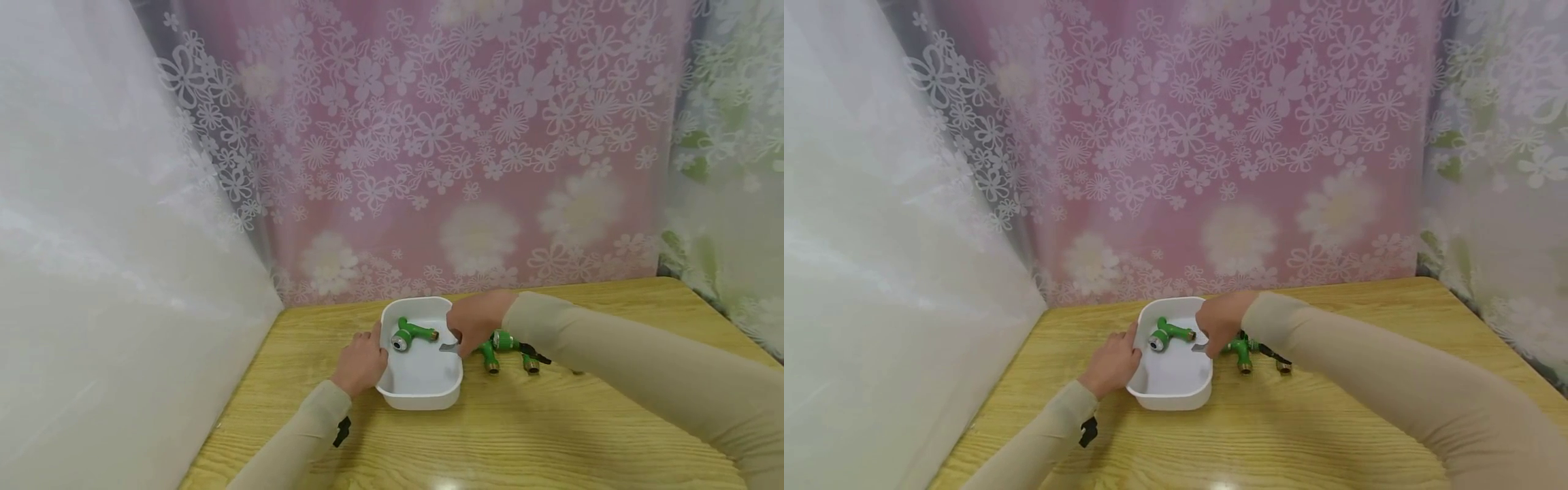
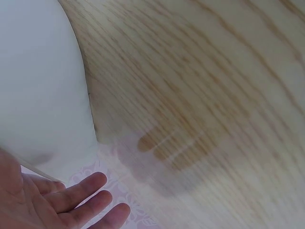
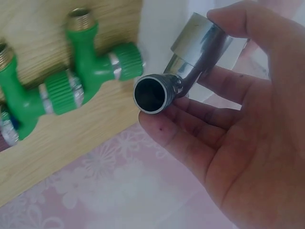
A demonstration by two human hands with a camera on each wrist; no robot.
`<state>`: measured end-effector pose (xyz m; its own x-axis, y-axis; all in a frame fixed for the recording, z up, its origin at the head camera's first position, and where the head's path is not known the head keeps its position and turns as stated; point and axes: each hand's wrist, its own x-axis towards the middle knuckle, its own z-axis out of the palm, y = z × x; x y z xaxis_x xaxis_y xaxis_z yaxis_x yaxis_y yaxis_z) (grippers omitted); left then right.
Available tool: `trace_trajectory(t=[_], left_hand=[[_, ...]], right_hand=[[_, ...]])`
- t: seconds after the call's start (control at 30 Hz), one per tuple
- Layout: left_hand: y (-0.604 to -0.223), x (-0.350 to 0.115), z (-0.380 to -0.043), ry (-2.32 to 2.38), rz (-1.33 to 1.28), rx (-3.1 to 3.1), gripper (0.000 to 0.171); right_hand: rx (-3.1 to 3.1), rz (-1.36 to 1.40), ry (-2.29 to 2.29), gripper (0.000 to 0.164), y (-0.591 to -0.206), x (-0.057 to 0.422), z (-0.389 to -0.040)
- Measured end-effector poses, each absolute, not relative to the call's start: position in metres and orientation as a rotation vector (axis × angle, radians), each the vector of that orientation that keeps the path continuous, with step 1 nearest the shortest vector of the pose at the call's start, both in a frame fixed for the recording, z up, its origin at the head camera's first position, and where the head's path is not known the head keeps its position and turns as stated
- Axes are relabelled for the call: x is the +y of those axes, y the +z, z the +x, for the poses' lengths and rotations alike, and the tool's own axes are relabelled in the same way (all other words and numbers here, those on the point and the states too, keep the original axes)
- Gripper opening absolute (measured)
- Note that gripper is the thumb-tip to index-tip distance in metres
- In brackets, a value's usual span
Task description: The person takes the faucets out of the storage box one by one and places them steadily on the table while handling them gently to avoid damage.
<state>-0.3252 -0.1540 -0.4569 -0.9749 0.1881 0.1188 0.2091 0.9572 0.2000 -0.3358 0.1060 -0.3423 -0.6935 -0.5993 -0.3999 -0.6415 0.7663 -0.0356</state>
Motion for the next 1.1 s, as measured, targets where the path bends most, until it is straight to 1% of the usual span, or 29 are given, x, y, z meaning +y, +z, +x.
trace_trajectory(t=[0.03,0.27,0.37,0.67,0.77,1.0,1.1], left_hand=[[-0.457,-0.154,-0.325,-0.32,-0.304,-3.012,0.059],[-0.46,-0.155,-0.327,-0.289,-0.295,-3.022,0.06],[-0.46,-0.155,-0.327,-0.285,-0.29,-3.023,0.06],[-0.457,-0.153,-0.325,-0.299,-0.287,-3.021,0.059],[-0.457,-0.153,-0.325,-0.305,-0.28,-3.028,0.06],[-0.456,-0.154,-0.324,-0.298,-0.271,-3.031,0.06],[-0.456,-0.154,-0.324,-0.305,-0.277,-3.027,0.06]], right_hand=[[2.571,-0.933,0.125,0.025,-0.342,0.11,-0.336],[2.583,-0.933,0.088,0.046,-0.342,0.14,-0.338],[2.594,-0.935,0.084,0.048,-0.345,0.155,-0.34],[2.623,-0.87,-0.029,0.047,-0.354,0.203,-0.338],[2.631,-0.834,-0.061,0.044,-0.358,0.219,-0.34],[2.653,-0.769,-0.13,0.025,-0.37,0.252,-0.341],[2.661,-0.757,-0.141,0.02,-0.371,0.263,-0.34]])
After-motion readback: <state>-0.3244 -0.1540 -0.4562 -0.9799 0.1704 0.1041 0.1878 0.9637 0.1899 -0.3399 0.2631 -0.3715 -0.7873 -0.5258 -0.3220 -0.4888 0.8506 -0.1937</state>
